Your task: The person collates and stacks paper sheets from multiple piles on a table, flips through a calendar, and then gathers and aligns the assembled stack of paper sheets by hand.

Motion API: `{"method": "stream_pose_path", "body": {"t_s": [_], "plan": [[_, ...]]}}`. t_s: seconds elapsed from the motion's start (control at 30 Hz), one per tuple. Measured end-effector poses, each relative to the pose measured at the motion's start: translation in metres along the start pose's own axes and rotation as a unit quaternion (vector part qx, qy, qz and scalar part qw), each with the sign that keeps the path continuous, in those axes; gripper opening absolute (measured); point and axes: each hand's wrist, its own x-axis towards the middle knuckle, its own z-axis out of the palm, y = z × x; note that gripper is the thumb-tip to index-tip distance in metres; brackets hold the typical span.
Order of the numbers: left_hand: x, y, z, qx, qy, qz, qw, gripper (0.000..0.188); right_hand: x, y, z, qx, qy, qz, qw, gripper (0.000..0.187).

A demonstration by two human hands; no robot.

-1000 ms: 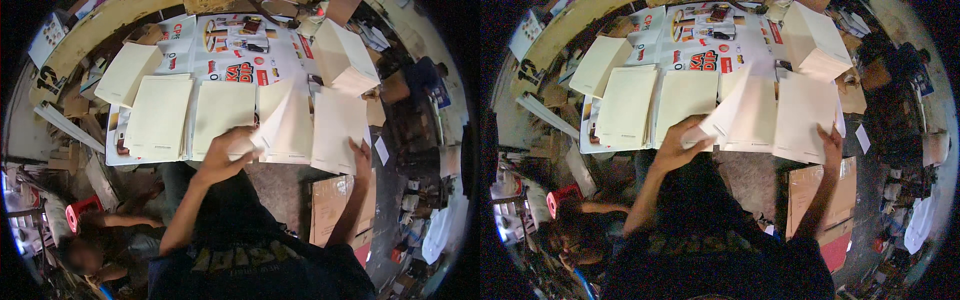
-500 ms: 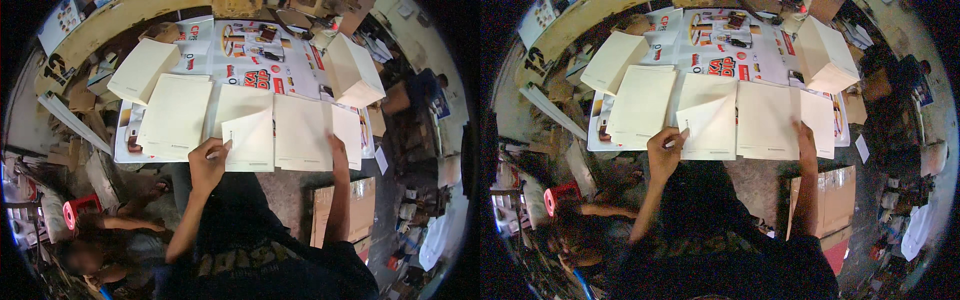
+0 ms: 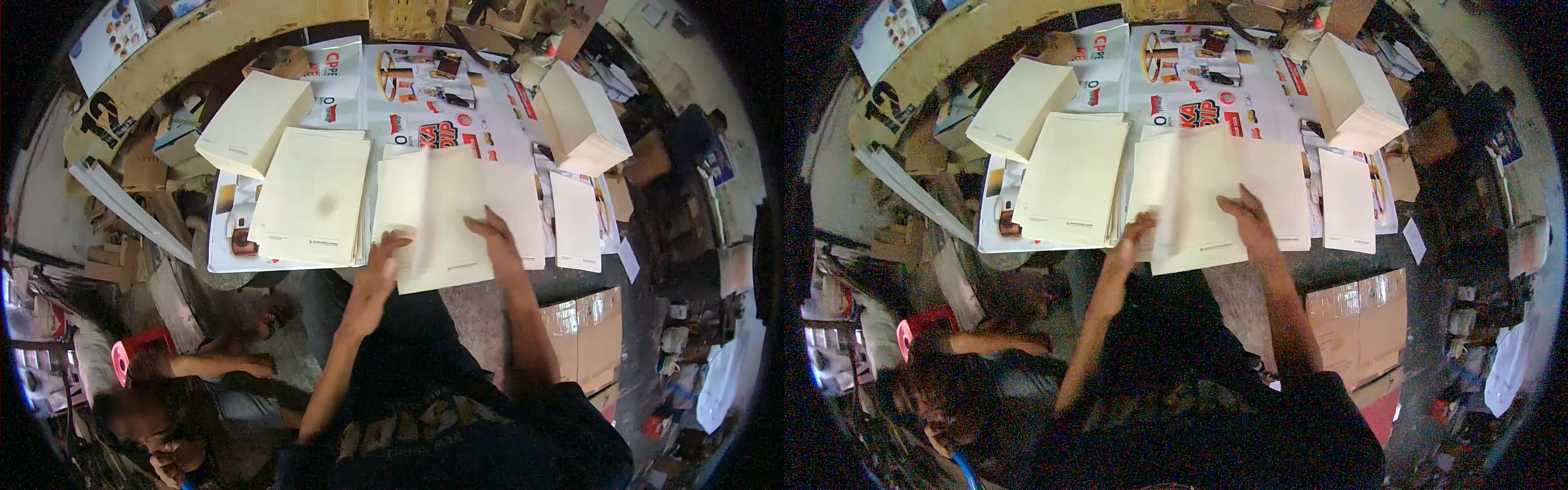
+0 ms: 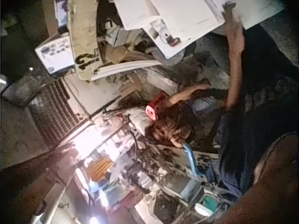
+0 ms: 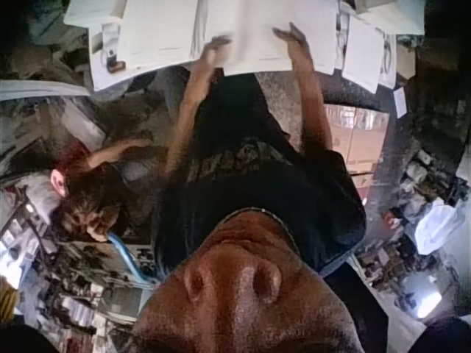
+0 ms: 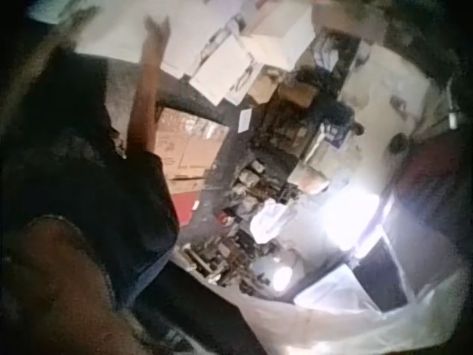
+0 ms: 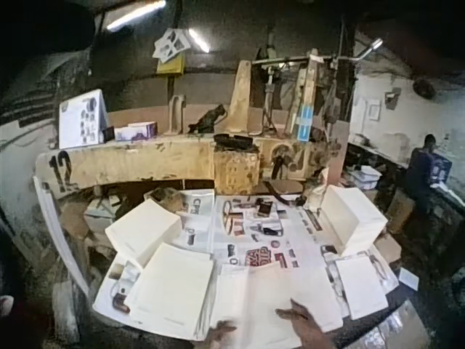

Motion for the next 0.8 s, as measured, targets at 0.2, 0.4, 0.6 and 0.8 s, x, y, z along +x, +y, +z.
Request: {"method": "stream_pose_path", "body": {"t_s": [0.2, 0.4, 0.6, 0.8], "plan": [[0.001, 0.002, 0.002, 0.228, -0.027, 0.035, 0.973, 0.044, 0.001, 0.001, 0.013, 0.169, -0.141, -0.045, 0.974, 0.057], [0.019, 0.040, 0.012, 0.192, 0.218, 0.033, 0.956, 0.040, -0.040, -0.048, 0.010, 0.002, -0.088, -0.217, 0.972, 0.049], [0.052, 0.031, -0.039, 0.179, 0.260, 0.084, 0.945, 0.032, -0.073, -0.076, -0.001, -0.098, -0.139, -0.155, 0.973, 0.063], [0.032, 0.001, -0.170, 0.482, 0.303, 0.109, 0.815, 0.037, -0.029, -0.018, -0.121, -0.213, 0.121, -0.308, 0.919, 0.031]]}}
